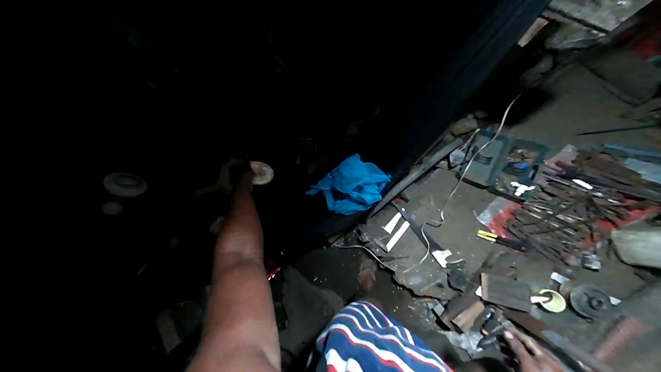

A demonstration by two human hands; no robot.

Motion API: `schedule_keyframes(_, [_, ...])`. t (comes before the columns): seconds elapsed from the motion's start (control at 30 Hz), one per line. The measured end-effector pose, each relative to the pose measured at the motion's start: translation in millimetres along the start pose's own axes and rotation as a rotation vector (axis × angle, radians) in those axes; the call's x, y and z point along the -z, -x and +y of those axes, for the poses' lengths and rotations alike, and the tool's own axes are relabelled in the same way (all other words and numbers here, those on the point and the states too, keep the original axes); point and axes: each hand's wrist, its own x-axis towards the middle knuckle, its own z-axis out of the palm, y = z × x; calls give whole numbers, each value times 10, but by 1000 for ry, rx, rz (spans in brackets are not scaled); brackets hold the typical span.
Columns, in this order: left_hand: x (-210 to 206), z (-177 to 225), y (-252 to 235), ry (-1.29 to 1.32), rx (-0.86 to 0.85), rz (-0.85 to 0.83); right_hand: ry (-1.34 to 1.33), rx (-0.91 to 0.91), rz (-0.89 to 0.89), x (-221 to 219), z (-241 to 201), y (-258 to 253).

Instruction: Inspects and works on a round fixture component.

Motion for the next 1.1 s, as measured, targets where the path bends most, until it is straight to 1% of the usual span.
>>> schedule_keyframes(0.03, [-218, -222, 32, 135, 131, -167, 14, 28, -1, -39, -7, 6])
schedule_keyframes(0.07, [-393, -331, 171, 212, 289, -352, 40, 63, -11, -70, 5, 12])
schedule_keyframes(0.1, [-597, -426, 445, 272, 396, -488, 68, 93, -22, -96, 11, 31])
schedule_keyframes(0.13, [-827, -548, 794, 331, 454, -607, 99, 122, -24, -126, 19, 55])
schedule_keyframes(0.17, [-1028, -640, 1183, 376, 474, -731, 128, 130, -29, -154, 7, 88])
schedule_keyframes(0.2, [-1186, -681, 1584, 409, 479, -854, 145, 136, -20, -189, 2, 115])
schedule_keyframes(0.27, [-1387, -591, 2328, 429, 489, -1066, 131, 153, 8, -294, 37, 128])
schedule_keyframes(0.33, [-1468, -352, 2942, 455, 492, -1260, 76, 187, 15, -441, 2, 148])
schedule_keyframes(0.37, [-1481, -200, 3189, 476, 466, -1353, 42, 203, 3, -525, -81, 179])
schedule_keyframes(0.43, [-1469, 132, 3554, 448, 334, -1529, -43, 180, -71, -678, -338, 297])
schedule_keyframes(0.5, [-1402, 463, 3768, 359, 97, -1644, -160, 116, -170, -789, -601, 424])
schedule_keyframes(0.57, [-1337, 712, 3849, 332, -76, -1684, -237, 148, -268, -848, -819, 509])
schedule_keyframes(0.63, [-1274, 865, 3846, 363, -139, -1685, -211, 258, -284, -868, -928, 507])
schedule_keyframes(0.73, [-1201, 971, 3764, 433, -139, -1680, -177, 383, -251, -792, -976, 403])
schedule_keyframes(0.83, [-1166, 1009, 3742, 465, -92, -1669, -243, 421, -237, -765, -988, 358])
schedule_keyframes(0.9, [-1160, 1012, 3748, 456, -92, -1662, -276, 409, -215, -773, -958, 357])
schedule_keyframes(0.97, [-1180, 999, 3768, 435, -115, -1614, -329, 362, -209, -785, -901, 318])
schedule_keyframes(1.1, [-1209, 1044, 3836, 379, -98, -1511, -496, 222, -316, -636, -852, 310])
